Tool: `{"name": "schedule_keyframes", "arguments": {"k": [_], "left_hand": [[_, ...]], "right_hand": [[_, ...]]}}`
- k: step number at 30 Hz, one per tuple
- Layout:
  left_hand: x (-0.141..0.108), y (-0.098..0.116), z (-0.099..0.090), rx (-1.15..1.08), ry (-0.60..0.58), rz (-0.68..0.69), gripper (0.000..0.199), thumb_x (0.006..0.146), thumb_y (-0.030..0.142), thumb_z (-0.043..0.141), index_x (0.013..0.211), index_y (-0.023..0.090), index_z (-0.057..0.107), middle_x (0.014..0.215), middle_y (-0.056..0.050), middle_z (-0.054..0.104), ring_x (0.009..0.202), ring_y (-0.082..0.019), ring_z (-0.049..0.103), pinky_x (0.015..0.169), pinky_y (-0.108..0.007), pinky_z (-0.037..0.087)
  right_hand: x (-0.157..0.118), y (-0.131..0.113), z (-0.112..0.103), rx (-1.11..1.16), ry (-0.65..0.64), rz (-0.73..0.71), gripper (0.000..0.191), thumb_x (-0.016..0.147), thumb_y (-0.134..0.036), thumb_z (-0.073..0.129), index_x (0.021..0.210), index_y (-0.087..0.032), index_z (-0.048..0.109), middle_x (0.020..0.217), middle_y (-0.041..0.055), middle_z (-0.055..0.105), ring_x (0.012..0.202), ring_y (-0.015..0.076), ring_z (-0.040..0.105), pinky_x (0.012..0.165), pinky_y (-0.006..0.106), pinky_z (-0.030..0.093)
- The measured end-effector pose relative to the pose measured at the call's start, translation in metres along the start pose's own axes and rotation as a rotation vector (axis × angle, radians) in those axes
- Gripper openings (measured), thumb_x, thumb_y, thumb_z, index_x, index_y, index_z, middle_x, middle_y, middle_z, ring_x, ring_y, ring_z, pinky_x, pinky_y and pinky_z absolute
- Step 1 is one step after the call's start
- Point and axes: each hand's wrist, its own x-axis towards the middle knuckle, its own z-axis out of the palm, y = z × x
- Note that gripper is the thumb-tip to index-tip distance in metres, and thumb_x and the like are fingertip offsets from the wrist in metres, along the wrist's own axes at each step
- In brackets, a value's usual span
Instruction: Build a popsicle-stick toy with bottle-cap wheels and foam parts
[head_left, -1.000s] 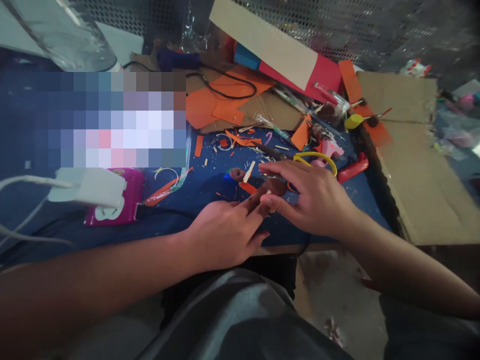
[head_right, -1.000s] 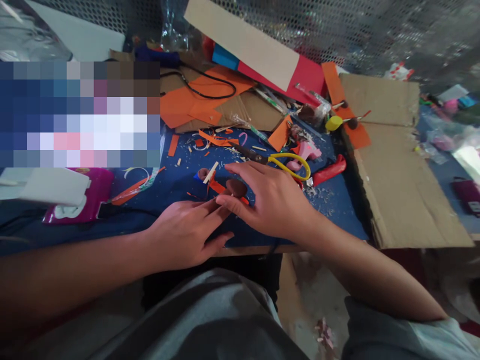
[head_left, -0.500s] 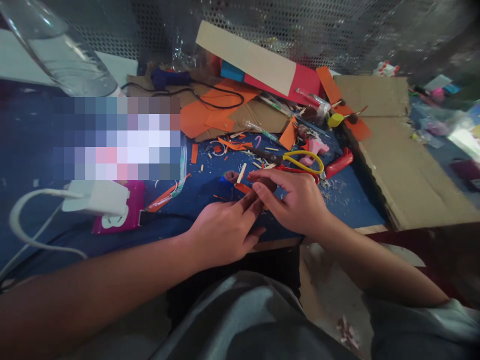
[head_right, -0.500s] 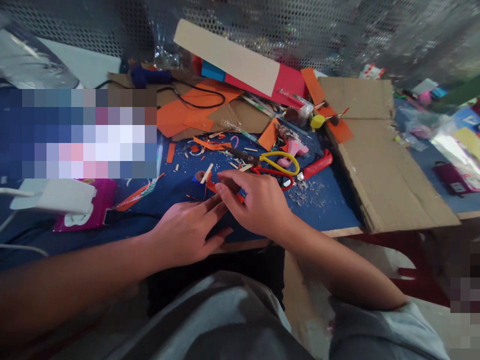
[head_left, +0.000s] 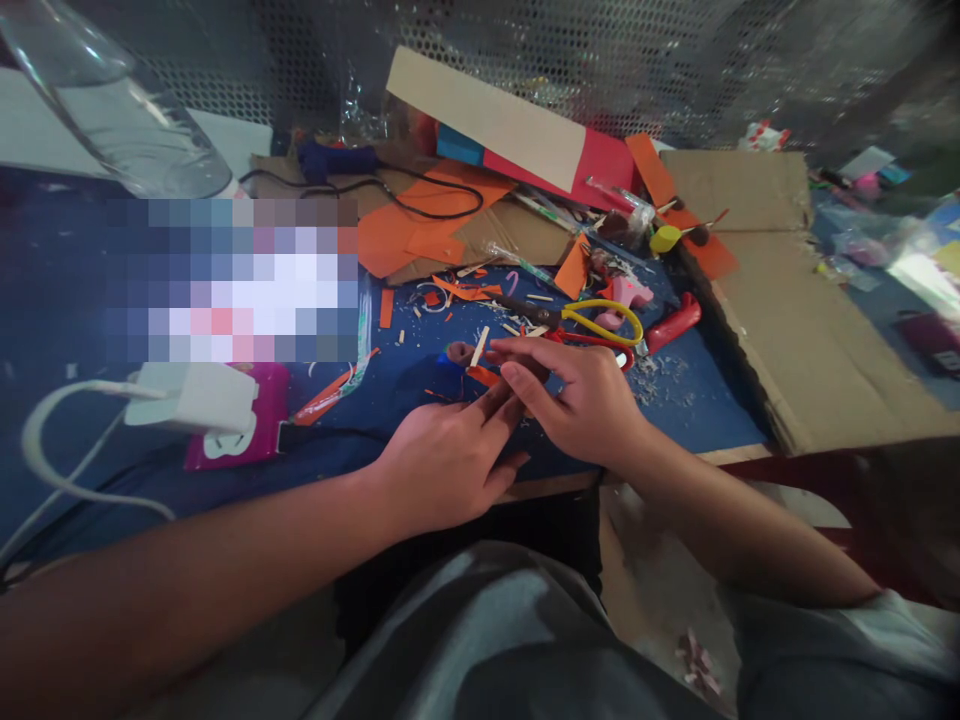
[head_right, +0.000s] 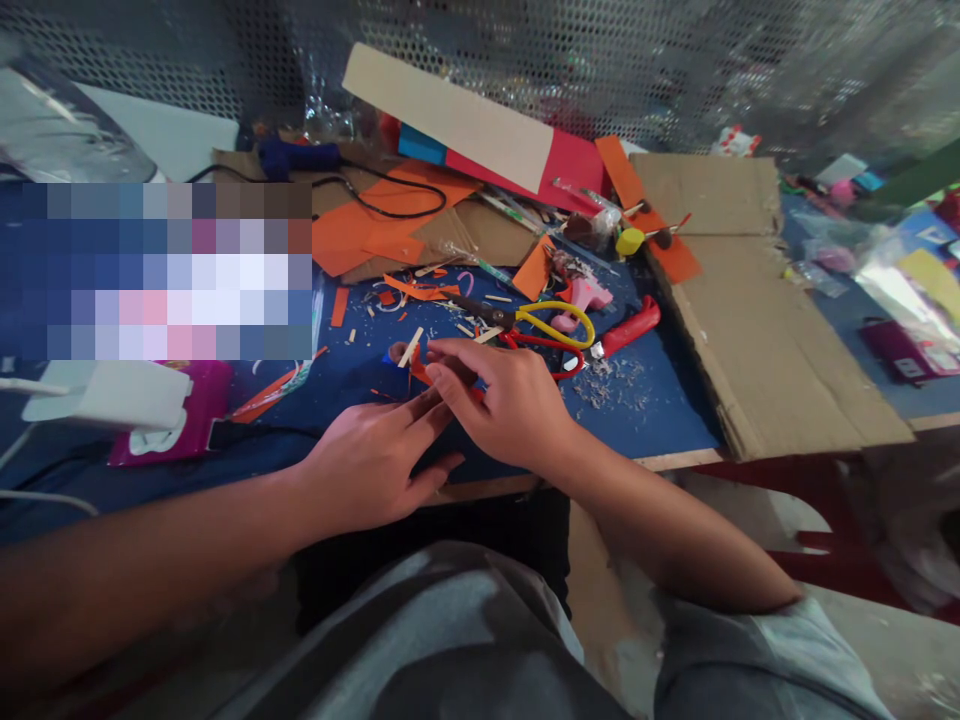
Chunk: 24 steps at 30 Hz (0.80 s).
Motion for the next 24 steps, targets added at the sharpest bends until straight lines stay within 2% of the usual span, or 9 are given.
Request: {"name": "schedule_keyframes", "arguments": {"k": [5, 10, 16, 22, 24], "left_hand": [[-0.0009, -0.0009, 0.0003, -0.012, 0.026, 0.015, 0.057, 0.107, 0.042, 0.061, 0.153, 0.006, 0.061, 0.137, -0.024, 0.078, 0.101, -0.034, 0.086, 0.080, -0.045, 0.072], [-0.0006, -0.0007, -0.0007, -0.012, 0.022, 0.019, 0.057, 0.108, 0.042, 0.059, 0.152, 0.007, 0.062, 0.137, -0.024, 0.078, 0.104, -0.035, 0.086, 0.080, -0.045, 0.072], [-0.0003, 0.0009, -0.0024, -0.005, -0.012, -0.001, 0.055, 0.109, 0.042, 0.057, 0.152, 0.009, 0.062, 0.134, -0.021, 0.080, 0.098, -0.035, 0.086, 0.077, -0.047, 0.071], [-0.0009, -0.0002, 0.0009, 0.003, 0.042, 0.021, 0.053, 0.108, 0.041, 0.059, 0.148, 0.007, 0.064, 0.126, -0.022, 0.081, 0.101, -0.035, 0.086, 0.078, -0.045, 0.071], [-0.0007, -0.0002, 0.0017, -0.004, 0.053, 0.023, 0.052, 0.108, 0.041, 0.060, 0.147, 0.007, 0.065, 0.125, -0.022, 0.082, 0.100, -0.035, 0.086, 0.077, -0.046, 0.072]], "right_hand": [[-0.0003, 0.0007, 0.0029, -0.004, 0.018, -0.008, 0.035, 0.108, -0.040, 0.060, 0.125, -0.020, 0.083, 0.114, 0.0076, 0.089, 0.097, 0.0245, 0.087, 0.080, 0.034, 0.064], [0.0001, 0.0009, 0.0025, -0.005, 0.010, 0.006, 0.036, 0.107, -0.041, 0.060, 0.126, -0.020, 0.082, 0.106, 0.0067, 0.090, 0.086, 0.0231, 0.085, 0.077, 0.035, 0.063], [-0.0010, -0.0003, 0.0010, 0.050, 0.018, -0.020, 0.043, 0.105, -0.042, 0.063, 0.136, -0.015, 0.076, 0.119, 0.0098, 0.088, 0.101, 0.0254, 0.086, 0.088, 0.038, 0.065], [-0.0003, -0.0005, 0.0047, -0.024, 0.068, -0.003, 0.034, 0.103, -0.037, 0.065, 0.123, -0.017, 0.083, 0.092, 0.0040, 0.089, 0.081, 0.0204, 0.085, 0.073, 0.031, 0.061], [0.0001, -0.0001, 0.0059, -0.039, 0.078, 0.009, 0.033, 0.103, -0.038, 0.065, 0.121, -0.018, 0.084, 0.090, 0.0040, 0.088, 0.078, 0.0196, 0.084, 0.070, 0.030, 0.059]]}}
